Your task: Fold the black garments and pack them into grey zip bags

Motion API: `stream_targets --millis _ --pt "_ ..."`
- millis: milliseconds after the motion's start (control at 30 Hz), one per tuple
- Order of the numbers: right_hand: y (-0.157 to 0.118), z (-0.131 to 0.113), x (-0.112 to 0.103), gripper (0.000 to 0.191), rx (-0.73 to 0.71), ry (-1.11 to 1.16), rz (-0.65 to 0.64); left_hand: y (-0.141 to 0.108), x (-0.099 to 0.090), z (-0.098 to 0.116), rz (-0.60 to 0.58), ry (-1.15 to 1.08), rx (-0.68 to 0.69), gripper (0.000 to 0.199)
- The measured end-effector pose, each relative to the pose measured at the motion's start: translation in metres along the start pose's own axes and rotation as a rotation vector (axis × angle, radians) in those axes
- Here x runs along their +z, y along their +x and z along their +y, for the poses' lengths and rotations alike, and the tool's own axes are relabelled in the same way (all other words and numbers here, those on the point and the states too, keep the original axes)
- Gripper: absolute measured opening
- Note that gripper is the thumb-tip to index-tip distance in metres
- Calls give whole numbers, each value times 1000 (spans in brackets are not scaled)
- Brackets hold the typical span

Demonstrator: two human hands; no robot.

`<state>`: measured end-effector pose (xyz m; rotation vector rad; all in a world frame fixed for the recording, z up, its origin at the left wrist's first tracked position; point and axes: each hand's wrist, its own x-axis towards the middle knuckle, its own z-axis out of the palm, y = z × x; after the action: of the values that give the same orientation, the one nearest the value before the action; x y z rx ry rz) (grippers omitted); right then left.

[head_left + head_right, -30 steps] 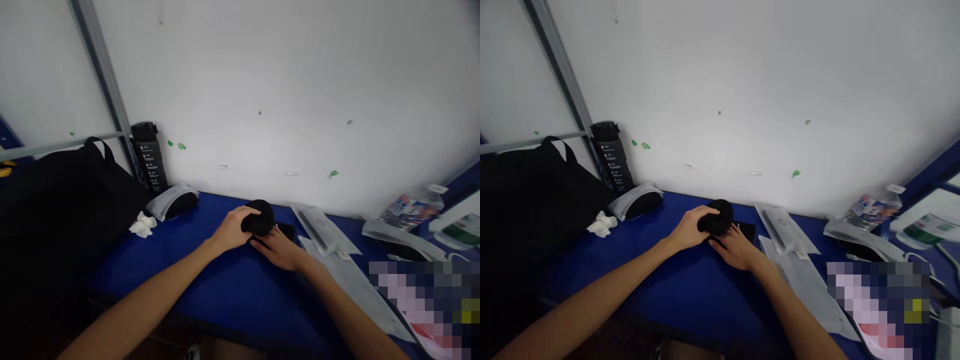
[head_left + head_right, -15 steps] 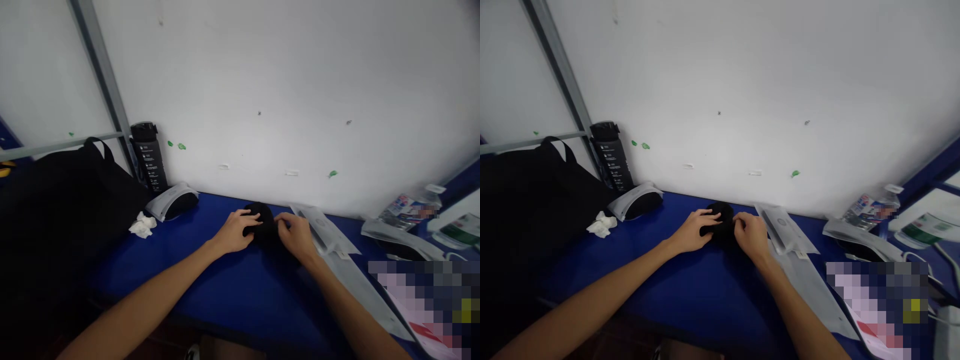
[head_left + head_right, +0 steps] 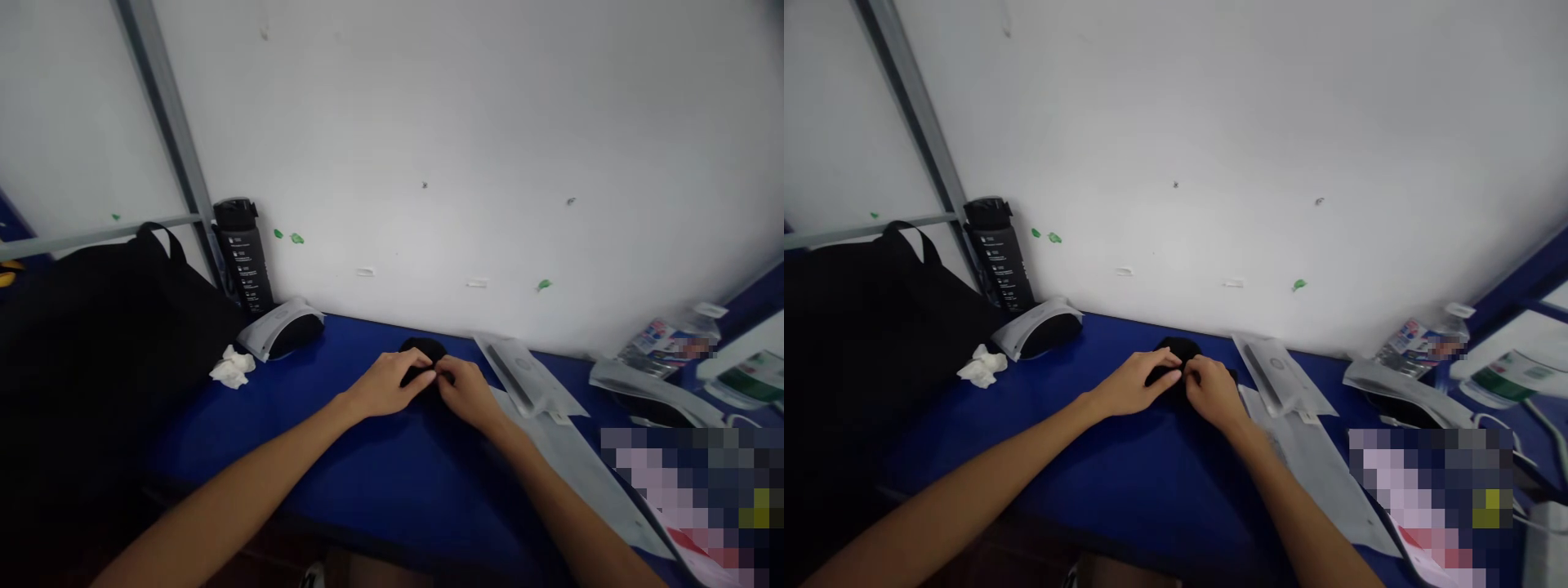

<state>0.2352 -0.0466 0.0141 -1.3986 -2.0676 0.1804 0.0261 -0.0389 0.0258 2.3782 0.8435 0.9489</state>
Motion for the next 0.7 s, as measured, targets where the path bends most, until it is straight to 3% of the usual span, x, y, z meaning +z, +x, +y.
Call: stream_targets --millis 100,167,267,333,500,700 --pt "1 -2 -2 22 -21 -13 -22 1 3 -2 186 42 -97 26" --pt "1 -4 -3 22 -28 -14 -36 1 3 -5 232 170 -226 34" --pt "1 -6 -4 23 -32 -10 -56 0 2 -9 168 232 -457 53" --pt "0 -5 -3 23 -43 -24 -69 0 1 -12 111 176 -542 60" --pt "-1 -6 -3 23 -95 -67 -90 2 0 -13 89 -48 -549 61" --pt "-2 -8 -9 29 -203 24 -111 4 0 -11 278 -65 -450 51"
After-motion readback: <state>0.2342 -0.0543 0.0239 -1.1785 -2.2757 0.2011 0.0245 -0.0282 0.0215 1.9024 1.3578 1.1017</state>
